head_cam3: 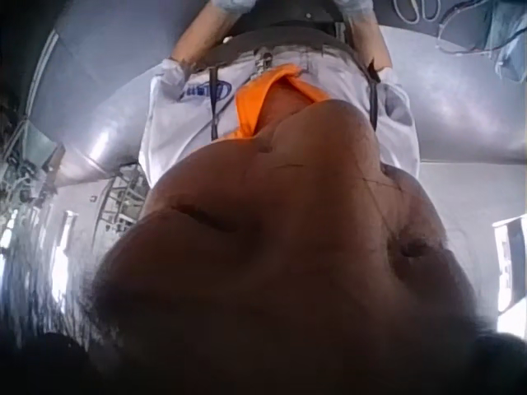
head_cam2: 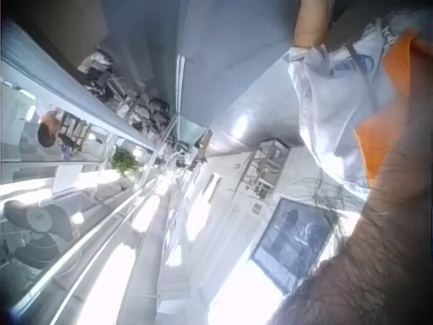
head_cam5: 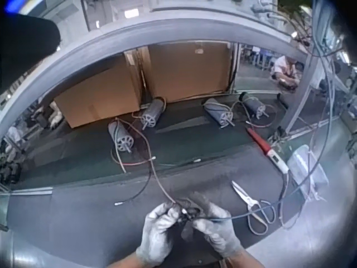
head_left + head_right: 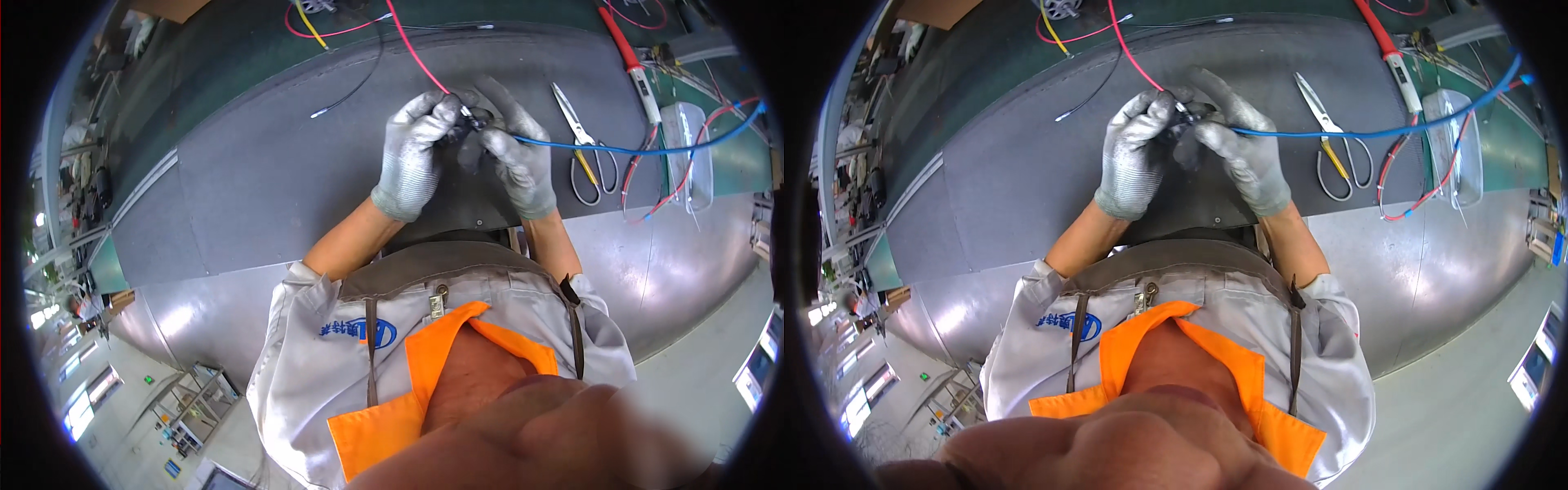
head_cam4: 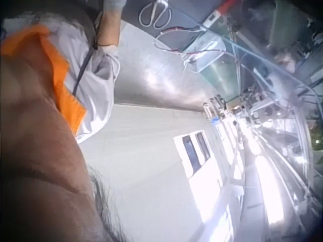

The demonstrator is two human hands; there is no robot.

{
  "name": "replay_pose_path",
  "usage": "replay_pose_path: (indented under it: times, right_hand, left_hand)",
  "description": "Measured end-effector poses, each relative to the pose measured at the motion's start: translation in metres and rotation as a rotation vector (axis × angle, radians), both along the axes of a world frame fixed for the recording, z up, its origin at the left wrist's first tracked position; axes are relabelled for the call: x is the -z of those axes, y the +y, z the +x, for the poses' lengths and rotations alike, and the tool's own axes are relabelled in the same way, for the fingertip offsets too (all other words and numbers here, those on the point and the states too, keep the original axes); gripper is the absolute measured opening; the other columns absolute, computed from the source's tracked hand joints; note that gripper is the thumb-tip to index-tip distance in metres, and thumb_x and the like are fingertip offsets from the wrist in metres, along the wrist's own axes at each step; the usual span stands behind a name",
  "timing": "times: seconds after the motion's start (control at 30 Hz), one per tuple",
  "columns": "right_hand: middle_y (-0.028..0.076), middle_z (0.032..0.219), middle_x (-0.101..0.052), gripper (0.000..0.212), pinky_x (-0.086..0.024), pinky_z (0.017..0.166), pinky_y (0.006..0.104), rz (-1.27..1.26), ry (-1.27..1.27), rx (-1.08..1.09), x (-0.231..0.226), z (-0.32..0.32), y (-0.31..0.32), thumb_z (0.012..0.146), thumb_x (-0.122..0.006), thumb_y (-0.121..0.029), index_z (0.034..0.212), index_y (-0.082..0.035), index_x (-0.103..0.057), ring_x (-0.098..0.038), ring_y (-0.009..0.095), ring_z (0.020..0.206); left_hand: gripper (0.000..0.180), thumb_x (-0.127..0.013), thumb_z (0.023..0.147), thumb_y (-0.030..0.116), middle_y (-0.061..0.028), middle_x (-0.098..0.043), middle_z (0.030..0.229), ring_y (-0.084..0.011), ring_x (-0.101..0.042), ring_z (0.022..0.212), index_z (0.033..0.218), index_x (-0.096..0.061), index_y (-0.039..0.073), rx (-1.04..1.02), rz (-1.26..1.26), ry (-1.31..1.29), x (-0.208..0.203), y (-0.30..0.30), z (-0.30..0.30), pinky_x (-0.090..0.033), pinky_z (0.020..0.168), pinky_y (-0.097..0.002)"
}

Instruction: Assemble and wire electric motors on a production line.

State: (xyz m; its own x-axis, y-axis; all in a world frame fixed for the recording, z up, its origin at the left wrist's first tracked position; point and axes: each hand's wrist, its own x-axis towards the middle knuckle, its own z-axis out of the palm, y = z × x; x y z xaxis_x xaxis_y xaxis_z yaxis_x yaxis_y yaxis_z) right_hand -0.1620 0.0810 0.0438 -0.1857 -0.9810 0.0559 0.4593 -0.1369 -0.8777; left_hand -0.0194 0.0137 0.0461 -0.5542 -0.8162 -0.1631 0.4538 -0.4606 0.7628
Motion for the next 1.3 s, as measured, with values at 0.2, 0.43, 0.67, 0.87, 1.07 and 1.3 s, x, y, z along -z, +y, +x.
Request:
replay_pose_path:
  times: [0.2, 0.43, 0.67, 0.87, 1.07, 1.3]
  right_hand:
    - [0.012, 0.107, -0.07, 0.062, -0.054, 0.065, 0.0278, 0.135, 0.038, -0.044, 0.004, 0.0, 0.0, 0.091, -0.064, -0.004, 0.148, 0.002, -0.04, -0.068, 0.015, 0.075]
    - [0.014, 0.116, -0.067, 0.064, -0.053, 0.085, 0.0329, 0.042, 0.726, -0.219, -0.028, -0.053, 0.008, 0.086, -0.072, -0.01, 0.144, -0.002, -0.047, -0.066, 0.017, 0.097]
    - [0.024, 0.096, -0.069, 0.047, -0.052, 0.078, 0.0481, 0.591, 1.964, 0.703, 0.021, -0.291, -0.003, 0.095, -0.061, -0.037, 0.13, -0.006, -0.058, -0.066, 0.041, 0.091]
    - [0.011, 0.107, -0.074, 0.045, -0.055, 0.08, 0.0309, 0.123, 1.457, 0.582, 0.064, -0.306, -0.019, 0.087, -0.072, -0.01, 0.131, -0.005, -0.063, -0.071, 0.019, 0.091]
    - [0.006, 0.121, -0.065, 0.047, -0.047, 0.088, 0.0209, 0.125, 0.917, -0.105, -0.004, -0.156, -0.129, 0.089, -0.07, -0.007, 0.134, 0.004, -0.059, -0.059, 0.008, 0.104]
    - [0.006, 0.119, -0.067, 0.051, -0.045, 0.098, 0.0247, 0.182, 1.039, -0.474, -0.011, -0.085, -0.243, 0.085, -0.072, -0.013, 0.133, 0.002, -0.06, -0.06, 0.012, 0.107]
  left_hand:
    - [0.027, -0.052, 0.1, 0.015, -0.0104, -0.067, 0.096, -0.0144, -0.062, 0.083, 0.113, -0.061, -0.006, 0.069, 0.015, 0.098, 0.011, 0.001, 0.0, -0.052, 0.071, -0.03]
    - [0.023, -0.055, 0.1, 0.014, -0.016, -0.067, 0.102, -0.0239, -0.068, 0.089, 0.111, -0.06, -0.006, -0.069, 0.039, 0.02, 0.015, 0.0, 0.0, -0.055, 0.083, -0.0352]
    - [0.022, -0.054, 0.098, 0.013, -0.0177, -0.067, 0.102, -0.026, -0.068, 0.091, 0.108, -0.059, -0.006, -0.128, 0.006, 0.26, 0.017, -0.016, 0.019, -0.053, 0.088, -0.0399]
    - [0.025, -0.057, 0.097, 0.011, -0.0167, -0.069, 0.105, -0.0269, -0.068, 0.096, 0.113, -0.061, -0.008, -0.142, -0.038, 0.257, -0.004, -0.011, 0.036, -0.052, 0.09, -0.0381]
    - [0.026, -0.056, 0.096, 0.01, -0.017, -0.069, 0.105, -0.0253, -0.067, 0.098, 0.112, -0.063, -0.008, -0.138, -0.031, 0.287, -0.016, -0.006, 0.063, -0.051, 0.091, -0.0365]
    - [0.026, -0.056, 0.096, 0.012, -0.0164, -0.07, 0.105, -0.0209, -0.065, 0.094, 0.112, -0.064, -0.007, -0.135, -0.022, 0.288, -0.012, -0.009, 0.06, -0.049, 0.089, -0.0341]
